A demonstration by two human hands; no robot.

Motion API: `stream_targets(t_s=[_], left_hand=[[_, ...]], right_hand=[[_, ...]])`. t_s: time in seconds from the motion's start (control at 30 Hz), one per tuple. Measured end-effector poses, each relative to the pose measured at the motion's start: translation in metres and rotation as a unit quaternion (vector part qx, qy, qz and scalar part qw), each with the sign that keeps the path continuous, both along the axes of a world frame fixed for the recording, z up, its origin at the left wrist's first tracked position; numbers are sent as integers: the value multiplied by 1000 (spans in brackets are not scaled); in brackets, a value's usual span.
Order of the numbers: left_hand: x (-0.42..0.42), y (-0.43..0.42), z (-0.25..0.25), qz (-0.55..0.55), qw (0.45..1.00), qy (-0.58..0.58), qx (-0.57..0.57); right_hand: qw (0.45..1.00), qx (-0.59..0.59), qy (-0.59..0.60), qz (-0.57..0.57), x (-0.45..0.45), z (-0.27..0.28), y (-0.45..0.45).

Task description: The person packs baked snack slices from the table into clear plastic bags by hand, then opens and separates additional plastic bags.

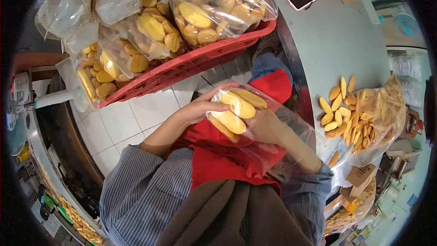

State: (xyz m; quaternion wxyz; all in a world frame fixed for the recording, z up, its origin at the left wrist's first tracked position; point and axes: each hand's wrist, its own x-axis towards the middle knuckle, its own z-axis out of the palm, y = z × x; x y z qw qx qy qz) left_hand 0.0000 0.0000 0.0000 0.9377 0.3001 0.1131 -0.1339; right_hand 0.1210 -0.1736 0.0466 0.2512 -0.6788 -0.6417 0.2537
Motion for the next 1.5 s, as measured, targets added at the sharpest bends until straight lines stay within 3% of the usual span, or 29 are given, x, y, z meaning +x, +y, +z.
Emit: stream_targets(t_s=[0.07, 0.1, 0.17, 0.2, 0.33, 0.43, 0.47, 0.57, 0.63, 0.7, 0.8, 0.9, 1.0, 1.1, 1.23, 1.3, 1.33, 1.4, 1.43, 1.47, 1.5], left_hand=[[-14, -19, 18, 3, 998, 29, -55], [26, 36, -2, 6, 998, -26, 58], [23, 12, -1, 9, 998, -45, 48], [21, 0, 2, -4, 998, -64, 28], [18, -1, 9, -24, 993, -76, 88], [12, 0, 3, 22, 995, -51, 81], [8, 3, 0, 47, 996, -40, 64], [-1, 15, -21, 95, 995, -14, 32], [-5, 20, -33, 131, 990, 6, 44], [-7, 28, -59, 136, 990, 39, 24], [9, 22, -59, 131, 991, 18, -19], [27, 20, -74, 133, 989, -21, -54], [37, 12, -65, 146, 986, -34, -65], [41, -5, -31, 201, 976, -57, 66], [39, 0, -49, 101, 982, -111, -118], [33, 7, -67, 137, 981, -95, -96], [31, 16, -69, 159, 982, -80, -57], [29, 11, -54, 163, 978, -86, -93], [30, 16, -62, 165, 982, -70, -56], [29, 25, -78, 165, 985, -54, -19], [29, 28, -87, 165, 986, -37, 17]], right_hand=[[998, -46, 36, 30, -10, 21, -16], [999, 37, -15, 13, 22, -22, 28], [999, -33, -18, -24, 9, -2, 0], [993, 69, -54, -81, -3, -3, -16], [993, -4, -88, -76, -20, 4, -39], [984, -135, -30, -114, -16, 31, -68], [991, -53, -3, -126, -11, 34, -87], [958, 20, 105, -268, 9, 56, -147], [866, 6, 124, -485, 21, 73, -183], [785, 29, 20, -618, 53, 53, -226], [771, 38, -106, -627, 97, 15, -252], [737, -121, -328, -578, 121, -15, -252], [717, -164, -306, -605, 139, -28, -261], [699, -153, -344, -608, 142, -35, -268], [680, -164, -347, -624, 150, -37, -280], [670, -186, -333, -637, 155, -31, -289], [655, -97, -383, -644, 153, -29, -290], [693, 102, -312, -641, 149, -12, -288], [700, 200, -271, -629, 141, 7, -281], [708, 242, -24, -663, 116, 37, -256], [705, 237, 96, -662, 94, 57, -239]])
